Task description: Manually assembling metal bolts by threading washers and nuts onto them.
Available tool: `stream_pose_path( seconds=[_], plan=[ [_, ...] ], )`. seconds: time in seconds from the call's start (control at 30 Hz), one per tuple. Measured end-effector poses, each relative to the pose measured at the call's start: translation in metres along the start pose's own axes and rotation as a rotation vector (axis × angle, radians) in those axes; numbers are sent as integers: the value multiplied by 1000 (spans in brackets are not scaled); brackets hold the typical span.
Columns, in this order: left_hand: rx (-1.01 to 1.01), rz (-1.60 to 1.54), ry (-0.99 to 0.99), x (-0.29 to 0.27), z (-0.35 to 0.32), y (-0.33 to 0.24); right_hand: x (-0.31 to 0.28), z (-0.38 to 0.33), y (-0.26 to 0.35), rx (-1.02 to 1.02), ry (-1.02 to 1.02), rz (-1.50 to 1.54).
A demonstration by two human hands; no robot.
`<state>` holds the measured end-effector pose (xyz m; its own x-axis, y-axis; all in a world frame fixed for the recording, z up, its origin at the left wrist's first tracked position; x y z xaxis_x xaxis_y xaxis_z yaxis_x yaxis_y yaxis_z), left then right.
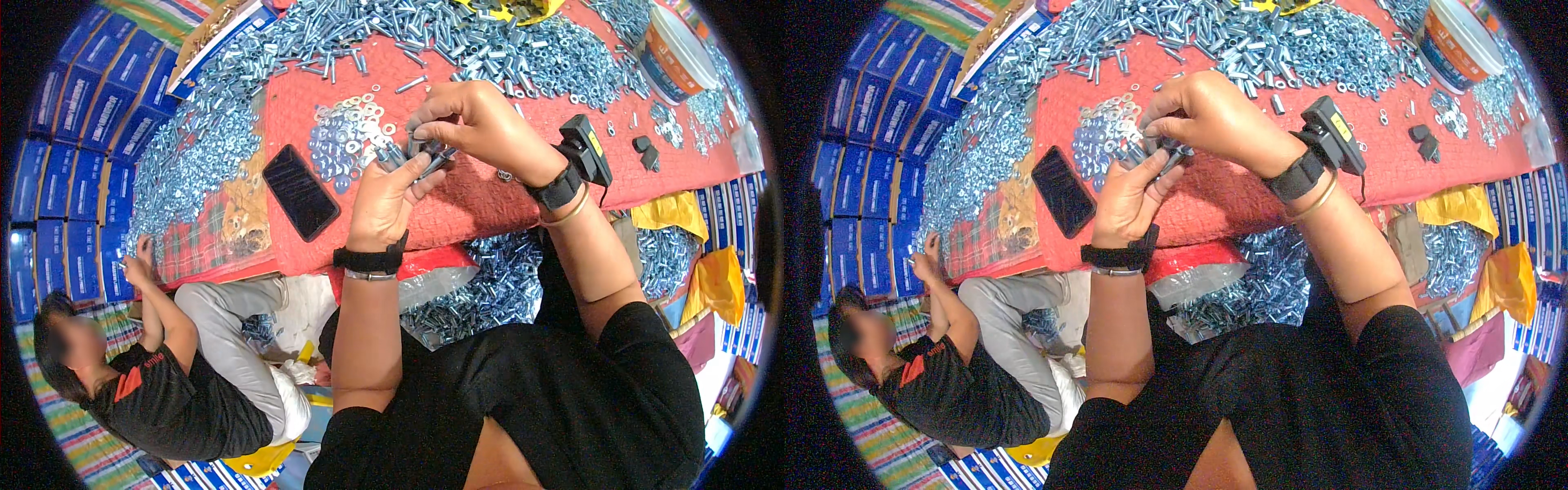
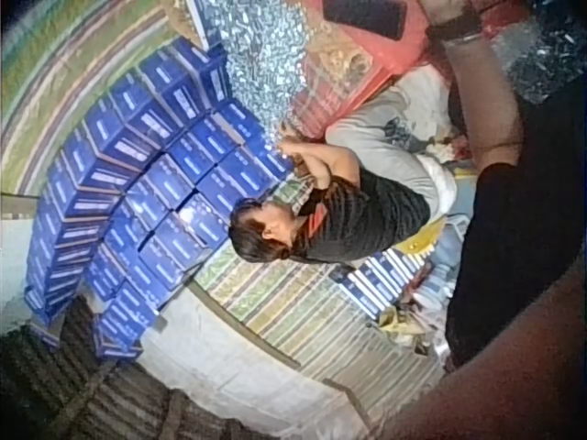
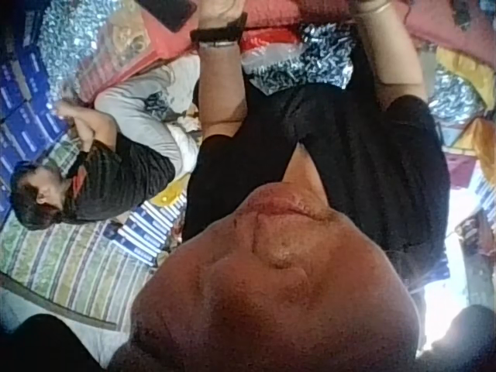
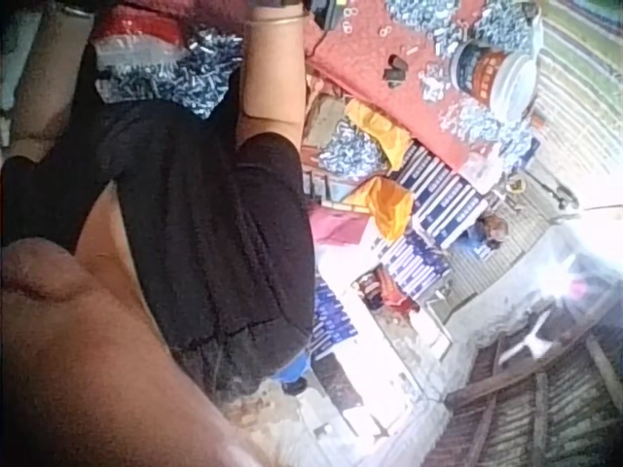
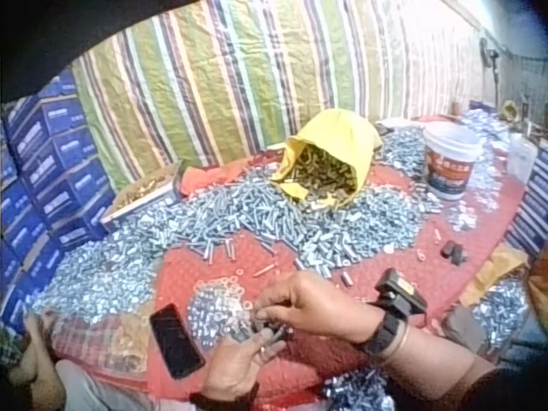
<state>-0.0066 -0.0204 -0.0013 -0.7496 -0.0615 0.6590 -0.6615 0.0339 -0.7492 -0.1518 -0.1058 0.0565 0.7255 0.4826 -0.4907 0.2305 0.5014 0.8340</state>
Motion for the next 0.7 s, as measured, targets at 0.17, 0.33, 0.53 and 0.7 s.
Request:
stream_pose_path(
  seconds=[0.17,0.33,0.53,0.7],
  plan=[
    [10,22,13,-2,-1,1,2,0,2,-72,-63,-114],
    [15,9,11,-4,-1,1,2,-2,5,-111,-99,-240],
    [50,-15,-30,-4,-2,2,4,-4,11,-229,-128,-507],
    [31,-9,-18,-4,-2,1,6,-1,7,-270,-128,-469]
  ],
)
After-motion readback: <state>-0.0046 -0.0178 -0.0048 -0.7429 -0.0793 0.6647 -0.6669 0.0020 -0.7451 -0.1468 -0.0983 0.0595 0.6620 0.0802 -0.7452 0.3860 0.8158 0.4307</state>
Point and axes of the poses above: each hand's wrist, its own z-axis towards the middle knuckle, its own x-axis out of the palm, y = z × x, the point moved 1 cm from there along z, towards the middle knuckle, and after that the axes turned 9 degrees about x, right-handed, at the moved point
